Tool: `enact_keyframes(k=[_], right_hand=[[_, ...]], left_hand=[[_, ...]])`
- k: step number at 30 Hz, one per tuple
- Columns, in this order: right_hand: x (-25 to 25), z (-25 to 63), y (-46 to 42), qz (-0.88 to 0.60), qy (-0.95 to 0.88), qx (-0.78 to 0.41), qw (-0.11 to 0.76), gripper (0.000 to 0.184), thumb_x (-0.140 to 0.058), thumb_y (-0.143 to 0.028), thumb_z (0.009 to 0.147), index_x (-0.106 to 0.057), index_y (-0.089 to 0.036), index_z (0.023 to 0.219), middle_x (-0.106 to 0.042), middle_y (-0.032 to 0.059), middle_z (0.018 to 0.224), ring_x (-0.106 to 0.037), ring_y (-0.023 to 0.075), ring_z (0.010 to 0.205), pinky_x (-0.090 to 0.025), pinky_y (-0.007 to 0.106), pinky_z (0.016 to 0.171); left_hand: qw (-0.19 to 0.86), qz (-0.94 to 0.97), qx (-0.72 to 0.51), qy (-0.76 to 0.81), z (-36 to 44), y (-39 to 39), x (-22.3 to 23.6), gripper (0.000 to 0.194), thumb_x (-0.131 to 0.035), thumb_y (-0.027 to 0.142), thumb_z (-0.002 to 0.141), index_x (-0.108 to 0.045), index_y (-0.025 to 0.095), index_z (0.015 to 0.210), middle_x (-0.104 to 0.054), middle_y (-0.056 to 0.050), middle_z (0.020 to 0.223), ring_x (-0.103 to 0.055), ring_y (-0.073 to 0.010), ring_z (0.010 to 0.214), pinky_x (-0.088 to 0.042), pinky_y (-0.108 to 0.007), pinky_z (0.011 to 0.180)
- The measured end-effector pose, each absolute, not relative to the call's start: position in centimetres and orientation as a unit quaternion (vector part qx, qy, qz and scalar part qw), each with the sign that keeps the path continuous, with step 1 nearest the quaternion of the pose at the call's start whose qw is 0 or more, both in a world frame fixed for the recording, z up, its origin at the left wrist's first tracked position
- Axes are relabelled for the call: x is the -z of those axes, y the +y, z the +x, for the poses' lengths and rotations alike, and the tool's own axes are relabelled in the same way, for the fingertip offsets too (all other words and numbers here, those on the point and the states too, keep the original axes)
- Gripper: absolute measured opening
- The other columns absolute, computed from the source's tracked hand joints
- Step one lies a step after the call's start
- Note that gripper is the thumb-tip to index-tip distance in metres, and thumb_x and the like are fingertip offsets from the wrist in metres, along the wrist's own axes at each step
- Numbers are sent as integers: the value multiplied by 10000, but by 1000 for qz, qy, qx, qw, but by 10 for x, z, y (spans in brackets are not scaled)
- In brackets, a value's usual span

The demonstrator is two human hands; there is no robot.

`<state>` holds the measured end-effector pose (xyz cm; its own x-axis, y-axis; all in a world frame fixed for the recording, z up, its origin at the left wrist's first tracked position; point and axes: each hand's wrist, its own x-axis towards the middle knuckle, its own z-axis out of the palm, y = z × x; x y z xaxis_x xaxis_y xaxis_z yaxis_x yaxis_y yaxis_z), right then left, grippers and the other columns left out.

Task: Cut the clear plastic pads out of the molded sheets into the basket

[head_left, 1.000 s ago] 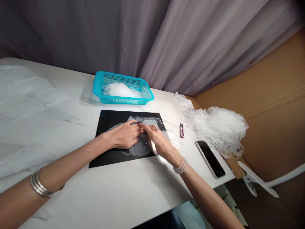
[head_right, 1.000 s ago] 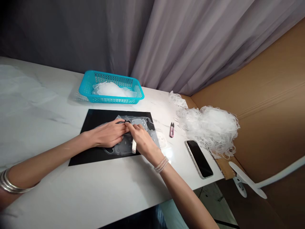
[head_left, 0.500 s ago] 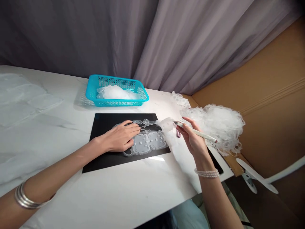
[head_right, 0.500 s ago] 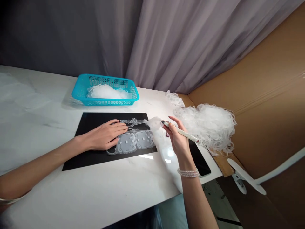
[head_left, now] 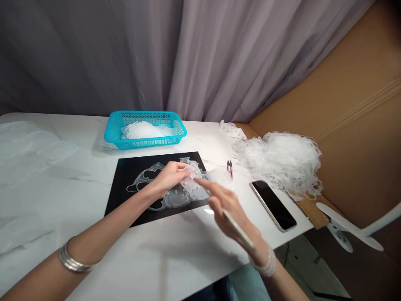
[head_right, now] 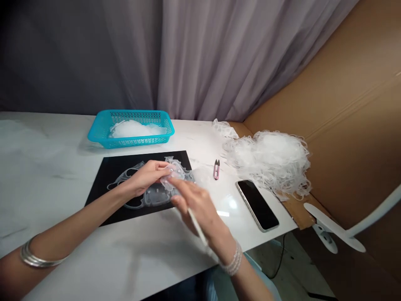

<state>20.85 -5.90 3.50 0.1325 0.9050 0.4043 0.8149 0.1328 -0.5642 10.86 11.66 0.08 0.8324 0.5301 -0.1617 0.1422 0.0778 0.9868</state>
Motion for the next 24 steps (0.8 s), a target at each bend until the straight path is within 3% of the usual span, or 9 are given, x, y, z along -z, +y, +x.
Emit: enact_keyframes(k=[3, 5, 7, 10, 14, 18, 24], right_hand=[[-44, 240, -47, -716, -553, -53, 423, 416, -317, -453, 1041, -645, -235, 907, -739, 45, 829, -706, 214, 764, -518, 344, 723], [-50, 258, -30, -706, -539, -98, 448, 328, -467, -457, 989, -513, -231, 755, -720, 43, 847, -698, 222, 858, -502, 337, 768], [-53, 269, -12, -659, -570, -186, 454, 319, -610, -411, 903, -395, -240, 740, -702, 42, 897, -677, 227, 949, -495, 331, 793], [-51, 276, 9, -604, -607, -284, 431, 340, -643, -318, 839, -322, -247, 754, -676, 19, 863, -647, 188, 856, -478, 309, 734], [-42, 279, 21, -592, -627, -296, 411, 317, -629, -252, 793, -315, -241, 747, -594, -44, 723, -544, 125, 661, -418, 263, 639], [-43, 279, 21, -602, -610, -289, 425, 290, -595, -213, 772, -311, -240, 722, -483, -69, 650, -525, 124, 655, -374, 244, 608], [-51, 273, 13, -598, -523, -322, 515, 280, -597, -215, 730, -318, -241, 723, -459, -68, 637, -567, 143, 682, -357, 240, 604]], left_hand=[[681, 676, -140, 244, 105, 112, 5, 314, -685, 413, 783, -746, 144, 932, -742, -78, 812, -681, -202, 735, -482, -269, 645], [669, 689, -143, 239, 105, 110, 5, 297, -684, 404, 783, -761, 162, 936, -750, -70, 830, -683, -210, 756, -480, -272, 656], [654, 702, -151, 238, 106, 107, 4, 269, -689, 388, 770, -771, 178, 915, -746, -54, 807, -673, -213, 734, -470, -273, 638], [626, 722, -167, 243, 110, 105, 1, 209, -691, 353, 740, -773, 190, 841, -710, -27, 703, -643, -217, 678, -444, -278, 601], [587, 747, -185, 253, 114, 101, -3, 169, -674, 345, 731, -730, 189, 697, -633, 1, 607, -576, -194, 628, -384, -266, 574], [554, 765, -197, 263, 118, 96, -5, 280, -621, 388, 788, -655, 179, 606, -542, 16, 559, -461, -147, 566, -287, -257, 551], [538, 770, -213, 269, 120, 95, -7, 332, -608, 378, 810, -594, 180, 544, -475, 24, 528, -392, -133, 551, -237, -266, 552]])
